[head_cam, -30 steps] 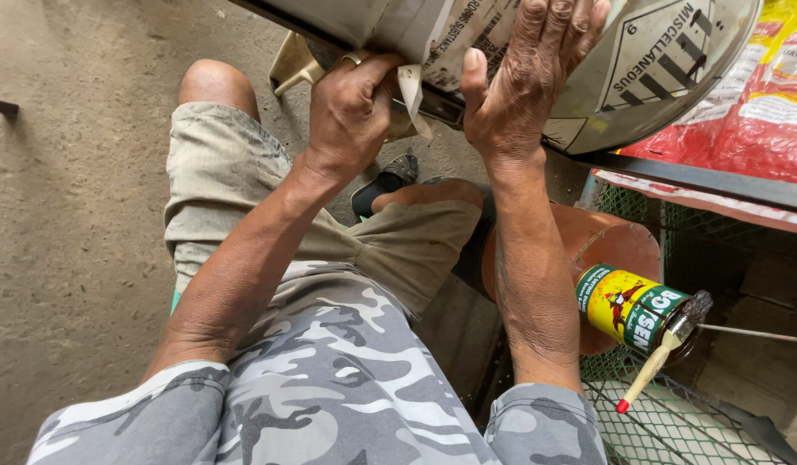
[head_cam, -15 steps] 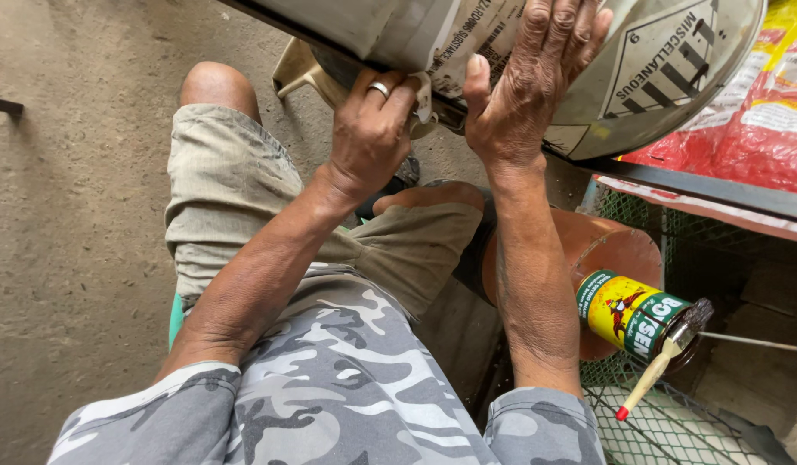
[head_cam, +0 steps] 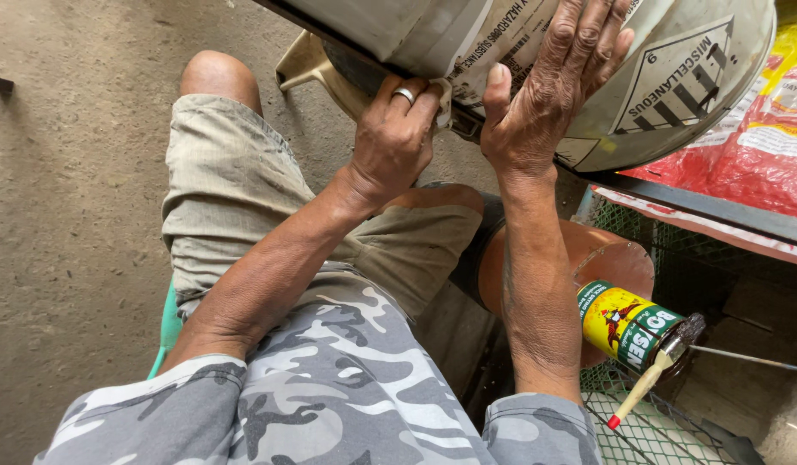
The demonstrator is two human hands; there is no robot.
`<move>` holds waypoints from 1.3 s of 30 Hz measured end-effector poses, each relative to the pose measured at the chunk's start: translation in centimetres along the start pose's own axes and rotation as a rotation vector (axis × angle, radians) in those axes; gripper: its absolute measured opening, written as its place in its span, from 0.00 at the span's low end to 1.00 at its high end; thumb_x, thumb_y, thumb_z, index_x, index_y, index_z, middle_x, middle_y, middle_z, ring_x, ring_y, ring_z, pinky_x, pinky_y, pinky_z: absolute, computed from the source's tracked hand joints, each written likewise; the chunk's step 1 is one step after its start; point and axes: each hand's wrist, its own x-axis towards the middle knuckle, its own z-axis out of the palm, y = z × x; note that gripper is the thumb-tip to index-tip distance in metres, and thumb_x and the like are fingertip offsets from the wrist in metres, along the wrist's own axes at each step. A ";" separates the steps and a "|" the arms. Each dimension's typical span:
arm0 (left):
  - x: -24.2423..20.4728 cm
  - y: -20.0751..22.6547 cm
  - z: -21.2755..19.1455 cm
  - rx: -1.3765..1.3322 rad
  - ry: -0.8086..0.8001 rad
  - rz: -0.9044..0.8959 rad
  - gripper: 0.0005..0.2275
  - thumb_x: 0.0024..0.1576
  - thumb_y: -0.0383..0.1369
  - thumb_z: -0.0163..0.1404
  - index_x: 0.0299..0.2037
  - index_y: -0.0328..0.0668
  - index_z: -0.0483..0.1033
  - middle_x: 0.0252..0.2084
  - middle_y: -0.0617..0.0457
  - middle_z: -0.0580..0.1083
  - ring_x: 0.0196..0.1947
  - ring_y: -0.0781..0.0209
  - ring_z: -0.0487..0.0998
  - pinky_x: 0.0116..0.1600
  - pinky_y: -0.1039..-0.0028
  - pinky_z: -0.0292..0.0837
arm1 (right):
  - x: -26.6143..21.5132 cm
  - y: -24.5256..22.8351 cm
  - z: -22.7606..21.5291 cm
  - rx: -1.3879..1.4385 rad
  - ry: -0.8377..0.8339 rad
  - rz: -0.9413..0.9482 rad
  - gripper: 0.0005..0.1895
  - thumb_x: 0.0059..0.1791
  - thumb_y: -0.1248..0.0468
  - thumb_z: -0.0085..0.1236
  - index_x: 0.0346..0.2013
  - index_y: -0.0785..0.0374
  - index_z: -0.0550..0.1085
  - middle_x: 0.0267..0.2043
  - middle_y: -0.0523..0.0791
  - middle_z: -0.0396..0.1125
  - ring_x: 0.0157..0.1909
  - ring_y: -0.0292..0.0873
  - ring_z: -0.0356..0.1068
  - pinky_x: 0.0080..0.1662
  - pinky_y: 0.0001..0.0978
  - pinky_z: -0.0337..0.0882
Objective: The person peels a paper label off the side of a large white plastic drum using their hands. The label is removed in sections and crumpled as it is pulled away from the drum surface.
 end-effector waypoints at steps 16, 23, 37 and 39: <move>-0.4 0.5 1.4 -0.058 0.034 -0.124 0.11 0.53 0.16 0.54 0.45 0.30 0.76 0.34 0.45 0.74 0.34 0.52 0.77 0.41 0.66 0.78 | -0.1 0.3 0.7 -0.010 0.019 0.009 0.40 0.57 0.40 0.33 0.78 0.61 0.53 0.82 0.51 0.41 0.82 0.49 0.33 0.80 0.51 0.28; -0.1 1.2 1.1 -0.136 0.061 -0.167 0.11 0.54 0.17 0.55 0.46 0.32 0.76 0.36 0.46 0.75 0.35 0.53 0.78 0.43 0.65 0.78 | -0.3 0.4 0.5 -0.015 0.021 -0.001 0.39 0.58 0.41 0.33 0.78 0.62 0.53 0.83 0.51 0.41 0.83 0.50 0.33 0.81 0.51 0.29; 0.1 1.5 0.9 -0.171 0.042 -0.172 0.10 0.54 0.16 0.55 0.45 0.32 0.76 0.33 0.47 0.75 0.33 0.52 0.77 0.41 0.64 0.77 | -0.1 0.1 0.5 0.003 0.026 -0.001 0.39 0.58 0.42 0.35 0.78 0.62 0.53 0.82 0.51 0.41 0.83 0.50 0.33 0.80 0.51 0.28; 0.1 1.6 1.0 -0.168 0.040 -0.171 0.10 0.54 0.17 0.56 0.44 0.32 0.76 0.32 0.47 0.74 0.32 0.53 0.77 0.40 0.65 0.77 | -0.1 0.2 0.5 0.003 0.020 0.006 0.39 0.58 0.42 0.35 0.77 0.62 0.54 0.82 0.51 0.41 0.82 0.50 0.33 0.80 0.51 0.28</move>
